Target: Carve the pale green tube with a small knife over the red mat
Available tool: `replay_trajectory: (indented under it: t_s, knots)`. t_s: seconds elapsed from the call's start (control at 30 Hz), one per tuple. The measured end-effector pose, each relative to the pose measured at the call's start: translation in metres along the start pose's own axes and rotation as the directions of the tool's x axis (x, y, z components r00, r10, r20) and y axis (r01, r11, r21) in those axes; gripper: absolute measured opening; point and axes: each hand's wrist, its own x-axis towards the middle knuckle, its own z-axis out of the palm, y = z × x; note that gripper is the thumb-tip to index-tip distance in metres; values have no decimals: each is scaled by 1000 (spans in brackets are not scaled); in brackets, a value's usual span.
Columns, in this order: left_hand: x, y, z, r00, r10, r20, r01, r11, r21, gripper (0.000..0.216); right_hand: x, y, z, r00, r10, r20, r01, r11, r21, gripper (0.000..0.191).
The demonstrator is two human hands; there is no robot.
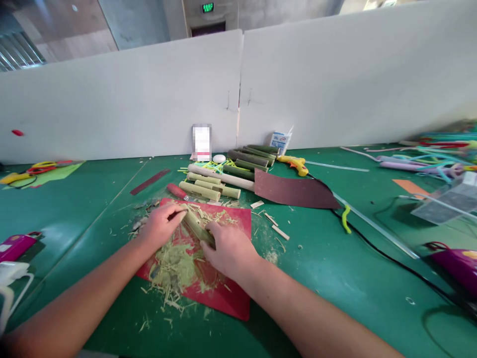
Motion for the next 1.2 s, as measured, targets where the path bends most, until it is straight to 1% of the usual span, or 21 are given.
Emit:
replay_trajectory:
  t_s: [0.1,0.27,0.33,0.4,0.47,0.6,0.63,0.73,0.9,1.0,1.07,1.2]
  knots:
    - [-2,4,2,999,34,41,-33,999,-42,16,1,0,0,1000,-12,1,12,1000,-16,13]
    - [-2,3,2,998,-63,9,64,998,-14,14,0,-1,-1,1000,-7,5,7,1000,-20,18]
    - [-4,7,2,999,-36,34,37,999,-30,15,0,-1,-2,1000,-6,17,6,1000,-20,14]
    - [-5,13,3,996,34,86,-28,997,-68,14,0,-1,-2,1000,-8,19,8,1000,-20,10]
    - [-5,15,3,992,71,104,-64,996,-70,14,0,-1,-1,1000,-5,11,5,1000,-21,9]
    - [-1,10,3,999,28,17,-28,999,27,12,-1,-1,-1,1000,-2,-4,2,1000,-10,13]
    - [0,9,3,999,32,23,-33,999,26,12,-1,-1,-1,1000,-3,-1,3,1000,-7,13]
    - [1,7,2,993,79,90,-77,997,-20,13,-1,-1,-1,1000,-7,5,7,1000,-3,11]
    - [0,7,3,999,44,13,-44,998,47,13,-1,-1,0,1000,3,-6,-3,1000,-6,13]
    - [-1,11,5,993,82,91,-85,996,26,13,-1,-1,0,1000,-7,-1,7,1000,-12,9]
    - [-2,13,5,989,99,111,-101,995,16,13,-1,0,1,1000,-13,-6,13,1000,-17,8]
    - [-1,11,4,998,59,23,-61,995,73,12,-1,0,1,1000,-8,-10,8,1000,-14,12]
